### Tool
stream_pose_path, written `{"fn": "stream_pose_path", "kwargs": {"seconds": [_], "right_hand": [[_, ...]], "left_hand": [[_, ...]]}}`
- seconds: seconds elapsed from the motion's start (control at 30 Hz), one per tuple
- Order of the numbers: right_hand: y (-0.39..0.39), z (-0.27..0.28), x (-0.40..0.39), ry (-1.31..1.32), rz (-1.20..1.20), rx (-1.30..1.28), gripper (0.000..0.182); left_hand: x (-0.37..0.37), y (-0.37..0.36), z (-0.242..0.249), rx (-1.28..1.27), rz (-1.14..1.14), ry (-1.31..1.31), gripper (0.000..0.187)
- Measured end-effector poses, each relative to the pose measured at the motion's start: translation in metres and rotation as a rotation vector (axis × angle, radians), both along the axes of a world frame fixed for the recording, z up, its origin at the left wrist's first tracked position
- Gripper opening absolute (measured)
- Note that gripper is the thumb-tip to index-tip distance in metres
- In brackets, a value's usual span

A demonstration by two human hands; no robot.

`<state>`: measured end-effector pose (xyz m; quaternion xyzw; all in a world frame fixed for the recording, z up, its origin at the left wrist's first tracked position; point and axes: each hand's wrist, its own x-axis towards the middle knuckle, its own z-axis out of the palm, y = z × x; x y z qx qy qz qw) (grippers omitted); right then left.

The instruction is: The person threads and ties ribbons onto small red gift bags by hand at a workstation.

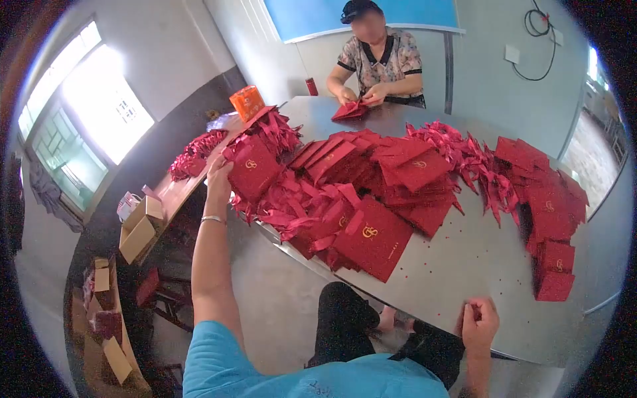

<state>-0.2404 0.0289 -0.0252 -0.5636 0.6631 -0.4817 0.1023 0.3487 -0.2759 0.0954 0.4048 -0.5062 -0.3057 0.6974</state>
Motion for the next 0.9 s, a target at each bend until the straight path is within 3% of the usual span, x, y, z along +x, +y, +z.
{"fn": "stream_pose_path", "kwargs": {"seconds": [0.03,0.07,0.2,0.3,0.4,0.47,0.57,0.73,0.9], "right_hand": [[0.001,0.000,0.000,0.011,0.000,0.017,0.005],[0.001,0.000,0.000,0.011,-0.001,0.015,0.005],[0.000,-0.002,-0.001,0.024,0.011,-0.013,0.006],[-0.001,-0.007,-0.004,0.034,0.007,0.004,0.006],[0.000,-0.007,-0.004,0.049,0.017,-0.011,0.005],[-0.001,-0.006,-0.003,0.036,0.023,-0.022,0.005],[-0.002,-0.007,-0.002,0.030,0.021,-0.051,0.005],[-0.001,-0.009,-0.004,0.027,0.034,-0.028,0.005],[0.001,-0.010,-0.005,0.021,0.020,0.005,0.004]], "left_hand": [[-0.002,0.000,0.000,0.017,0.055,-0.015,0.035],[0.000,0.001,0.005,-0.005,-0.090,0.061,0.038],[-0.001,0.002,0.017,-0.079,-0.034,0.076,0.037],[0.019,-0.013,0.008,0.005,0.158,0.106,0.035],[0.030,-0.017,-0.003,-0.003,0.329,0.047,0.033],[0.039,-0.020,-0.016,-0.072,0.456,0.143,0.031],[0.026,0.004,-0.017,0.129,0.354,0.171,0.029],[-0.028,0.023,-0.003,-0.028,0.450,0.055,0.034],[-0.019,-0.001,-0.031,-0.080,0.454,-0.072,0.036]]}}
